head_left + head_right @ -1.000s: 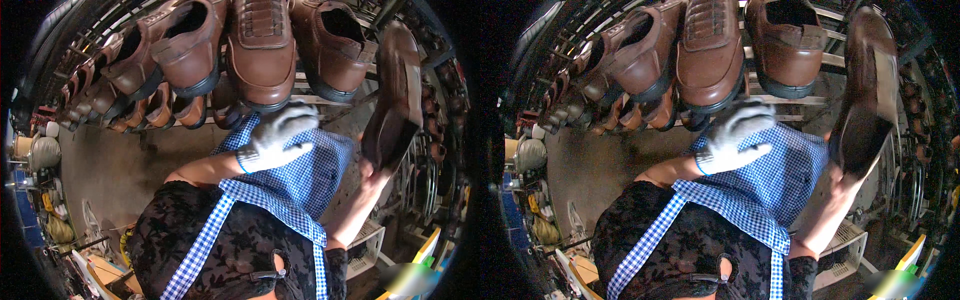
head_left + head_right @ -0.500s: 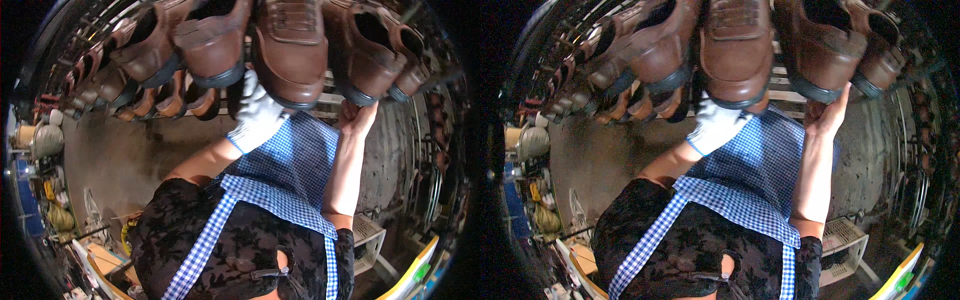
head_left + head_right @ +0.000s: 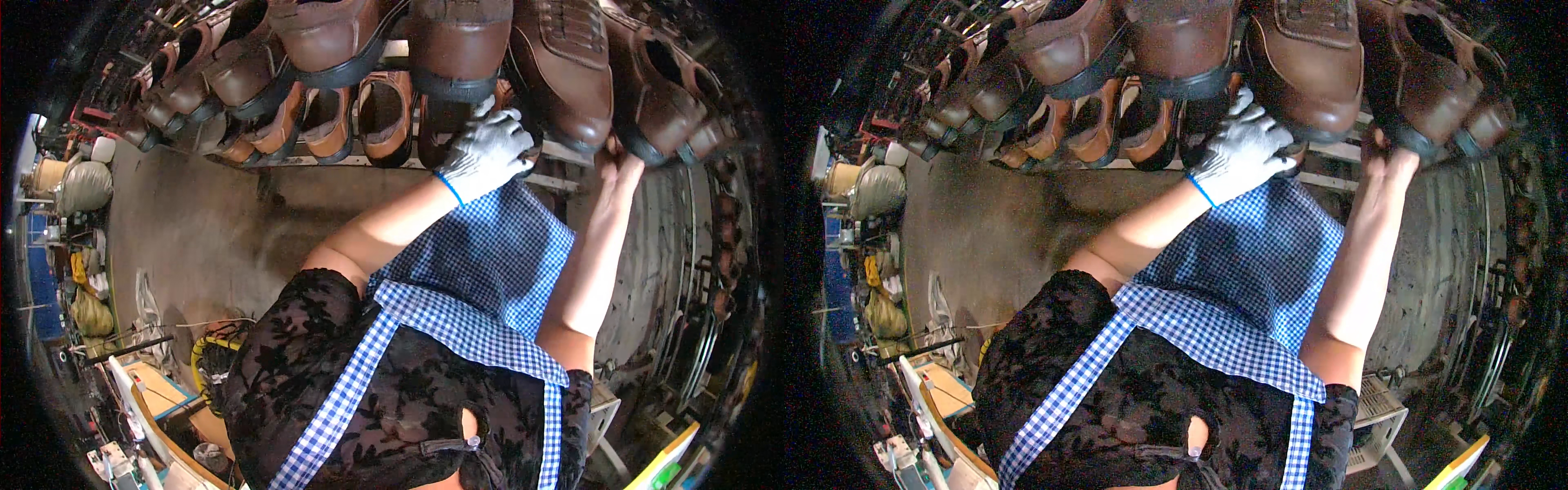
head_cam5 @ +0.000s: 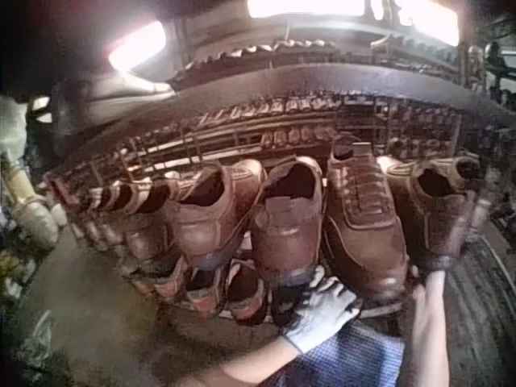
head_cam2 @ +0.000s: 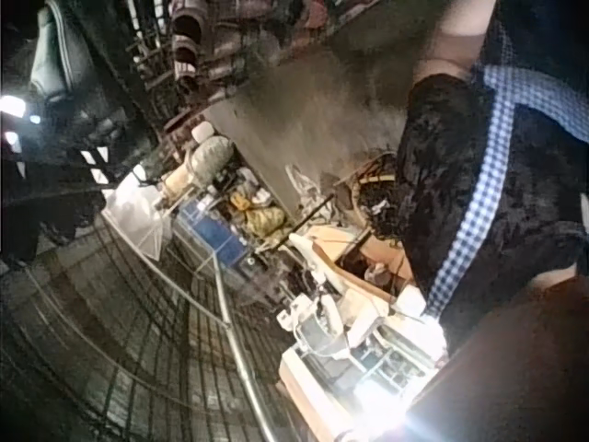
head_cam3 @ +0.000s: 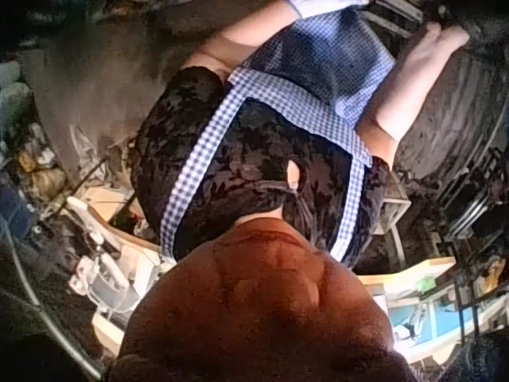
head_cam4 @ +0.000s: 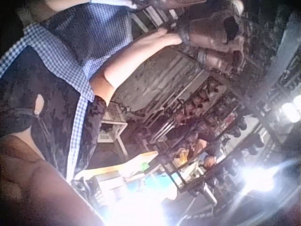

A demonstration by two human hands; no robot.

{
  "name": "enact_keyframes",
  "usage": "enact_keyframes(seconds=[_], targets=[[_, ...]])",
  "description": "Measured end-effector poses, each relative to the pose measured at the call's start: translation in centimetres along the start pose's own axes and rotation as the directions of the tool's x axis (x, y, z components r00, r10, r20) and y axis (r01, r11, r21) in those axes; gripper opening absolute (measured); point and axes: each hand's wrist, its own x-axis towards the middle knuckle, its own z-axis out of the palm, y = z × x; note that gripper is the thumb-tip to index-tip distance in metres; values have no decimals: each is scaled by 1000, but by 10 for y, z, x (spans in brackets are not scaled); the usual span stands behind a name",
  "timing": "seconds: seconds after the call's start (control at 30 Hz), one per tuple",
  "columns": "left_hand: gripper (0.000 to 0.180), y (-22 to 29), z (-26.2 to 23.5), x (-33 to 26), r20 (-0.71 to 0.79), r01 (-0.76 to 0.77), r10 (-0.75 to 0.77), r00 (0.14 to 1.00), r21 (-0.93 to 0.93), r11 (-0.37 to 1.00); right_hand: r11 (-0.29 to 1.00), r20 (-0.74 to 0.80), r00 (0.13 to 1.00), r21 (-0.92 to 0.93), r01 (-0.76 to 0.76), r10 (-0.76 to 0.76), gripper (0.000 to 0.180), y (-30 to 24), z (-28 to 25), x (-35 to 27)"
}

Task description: Trimming excess glue and material from the edges of finished leather shoes using a small hand tool.

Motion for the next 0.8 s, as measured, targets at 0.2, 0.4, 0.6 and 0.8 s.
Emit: enact_keyframes(seconds=[0.2,0.4,0.6,0.8], targets=[[30,31,31,14,22,-56,60,998,-177,983,991,329,935,-62,-121,134,23,-14,-34,11],[18,73,27,-22,-139,-410,390,910,-177,895,870,-77,983,-458,-181,164,56,62,-96,-107],[24,112,38,-70,-143,-577,588,796,-473,666,732,27,734,57,-679,679,65,60,-99,-208],[28,95,-7,-62,-269,-498,538,799,-798,340,817,86,854,256,-516,512,55,64,-125,-223]])
